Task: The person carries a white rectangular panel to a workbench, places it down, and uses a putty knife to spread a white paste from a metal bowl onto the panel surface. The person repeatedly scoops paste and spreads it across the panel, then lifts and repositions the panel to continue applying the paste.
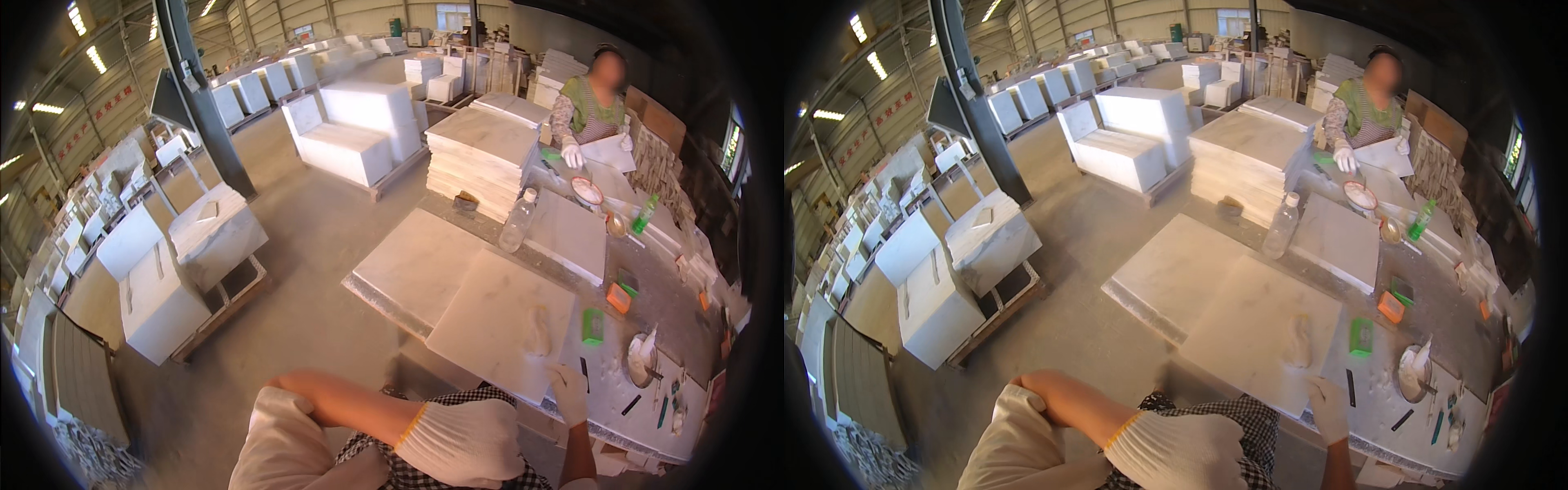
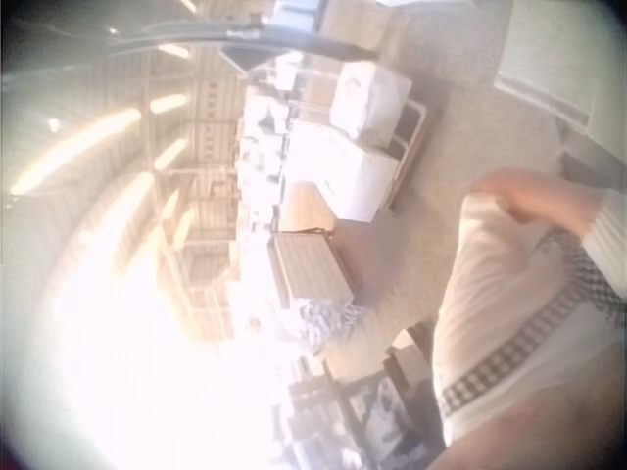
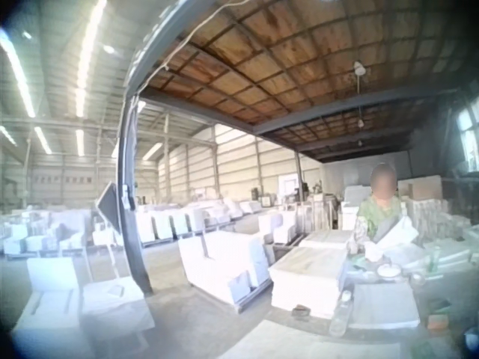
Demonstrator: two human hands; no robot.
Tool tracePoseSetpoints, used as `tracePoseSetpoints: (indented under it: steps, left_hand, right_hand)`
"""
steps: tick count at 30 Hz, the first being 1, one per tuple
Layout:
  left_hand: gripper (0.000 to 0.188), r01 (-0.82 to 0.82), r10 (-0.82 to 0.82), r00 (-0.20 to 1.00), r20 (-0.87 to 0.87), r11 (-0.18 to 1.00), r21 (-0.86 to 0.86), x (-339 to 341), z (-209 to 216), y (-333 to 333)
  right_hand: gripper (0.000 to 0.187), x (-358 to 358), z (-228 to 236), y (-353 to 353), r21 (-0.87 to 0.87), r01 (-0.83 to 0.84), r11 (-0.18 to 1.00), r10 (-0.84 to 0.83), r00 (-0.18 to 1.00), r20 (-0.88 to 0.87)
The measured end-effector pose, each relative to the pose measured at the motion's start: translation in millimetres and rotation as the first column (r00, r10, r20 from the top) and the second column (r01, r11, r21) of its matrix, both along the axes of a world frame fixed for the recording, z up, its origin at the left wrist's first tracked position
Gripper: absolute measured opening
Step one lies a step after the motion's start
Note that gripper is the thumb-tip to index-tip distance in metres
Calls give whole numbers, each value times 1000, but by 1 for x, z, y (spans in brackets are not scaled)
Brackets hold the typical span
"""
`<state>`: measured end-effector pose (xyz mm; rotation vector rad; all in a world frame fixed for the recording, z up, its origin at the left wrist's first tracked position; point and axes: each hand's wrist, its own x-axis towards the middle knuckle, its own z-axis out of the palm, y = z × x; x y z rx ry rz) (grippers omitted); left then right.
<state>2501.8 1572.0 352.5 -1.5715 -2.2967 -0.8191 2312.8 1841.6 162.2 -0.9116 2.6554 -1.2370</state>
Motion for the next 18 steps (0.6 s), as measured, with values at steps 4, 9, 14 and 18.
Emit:
tracePoseSetpoints:
  steps: [4, 9, 14, 18]
  left_hand:
    - [20, -58, 74, 991, -115, 989, 135, 1, -10, 32]
    - [22, -71, 95, 991, -93, 970, 232, -2, -26, 52]
    - [25, -58, 70, 997, -20, 924, 378, -9, -46, 58]
    - [29, -26, 8, 999, 39, 882, 470, -24, -67, 69]
  right_hand:
    - [23, -3, -19, 8, -85, 76, 993, -87, 986, -140]
    - [21, -8, -22, 15, 7, 140, 990, -138, 981, -137]
    - [22, -10, -20, 13, 16, 120, 993, -117, 985, -125]
    - [25, -7, -18, 9, -73, 115, 991, -125, 981, -152]
